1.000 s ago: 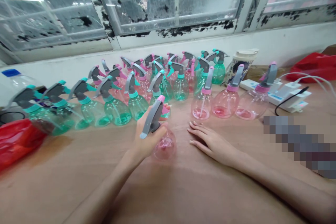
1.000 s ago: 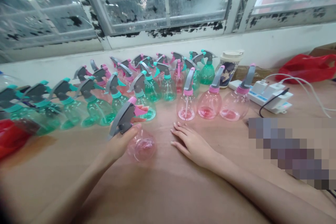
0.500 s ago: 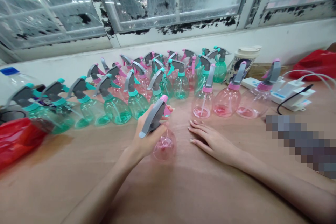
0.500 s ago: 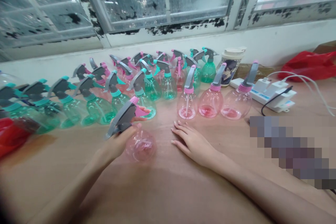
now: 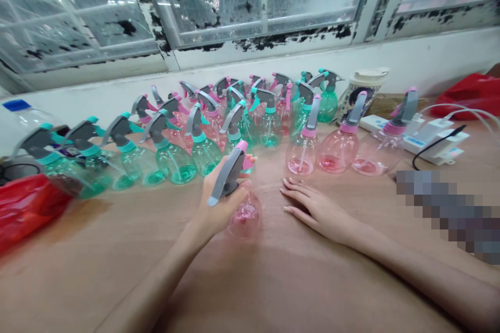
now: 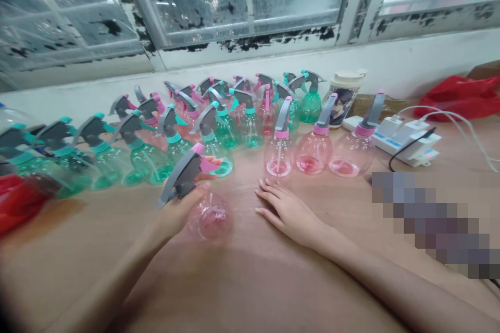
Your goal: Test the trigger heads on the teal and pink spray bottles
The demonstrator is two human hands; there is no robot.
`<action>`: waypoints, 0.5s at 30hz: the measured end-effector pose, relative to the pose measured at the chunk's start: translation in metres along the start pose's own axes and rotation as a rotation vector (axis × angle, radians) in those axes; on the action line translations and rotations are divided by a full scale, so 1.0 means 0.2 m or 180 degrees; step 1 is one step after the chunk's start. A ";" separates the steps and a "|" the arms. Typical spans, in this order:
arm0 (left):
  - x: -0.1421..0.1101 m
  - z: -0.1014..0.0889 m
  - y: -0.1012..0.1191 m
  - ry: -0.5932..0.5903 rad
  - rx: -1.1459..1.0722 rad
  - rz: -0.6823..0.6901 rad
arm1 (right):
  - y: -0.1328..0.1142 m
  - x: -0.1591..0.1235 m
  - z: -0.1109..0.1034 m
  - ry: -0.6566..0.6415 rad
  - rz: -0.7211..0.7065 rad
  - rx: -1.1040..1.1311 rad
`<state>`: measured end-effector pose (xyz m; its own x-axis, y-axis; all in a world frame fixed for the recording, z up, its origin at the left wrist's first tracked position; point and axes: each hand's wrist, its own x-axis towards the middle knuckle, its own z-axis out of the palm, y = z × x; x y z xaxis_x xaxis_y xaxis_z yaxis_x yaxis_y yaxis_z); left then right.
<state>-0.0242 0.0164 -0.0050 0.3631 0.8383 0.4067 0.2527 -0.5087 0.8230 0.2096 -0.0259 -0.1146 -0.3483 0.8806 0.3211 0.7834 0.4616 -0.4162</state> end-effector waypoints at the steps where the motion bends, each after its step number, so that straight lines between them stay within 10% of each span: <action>1: 0.00 0.00 -0.01 -0.0005 0.0007 -0.0003 | 0.00 0.00 0.00 -0.0004 0.0006 0.0007; 15: 0.00 0.00 -0.01 0.0039 0.0015 -0.0002 | 0.00 0.00 0.00 0.0030 0.0012 0.0081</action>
<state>-0.0250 0.0170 -0.0075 0.3519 0.8410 0.4109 0.2573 -0.5090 0.8214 0.2099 -0.0265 -0.1143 -0.3404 0.8814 0.3276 0.7713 0.4610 -0.4389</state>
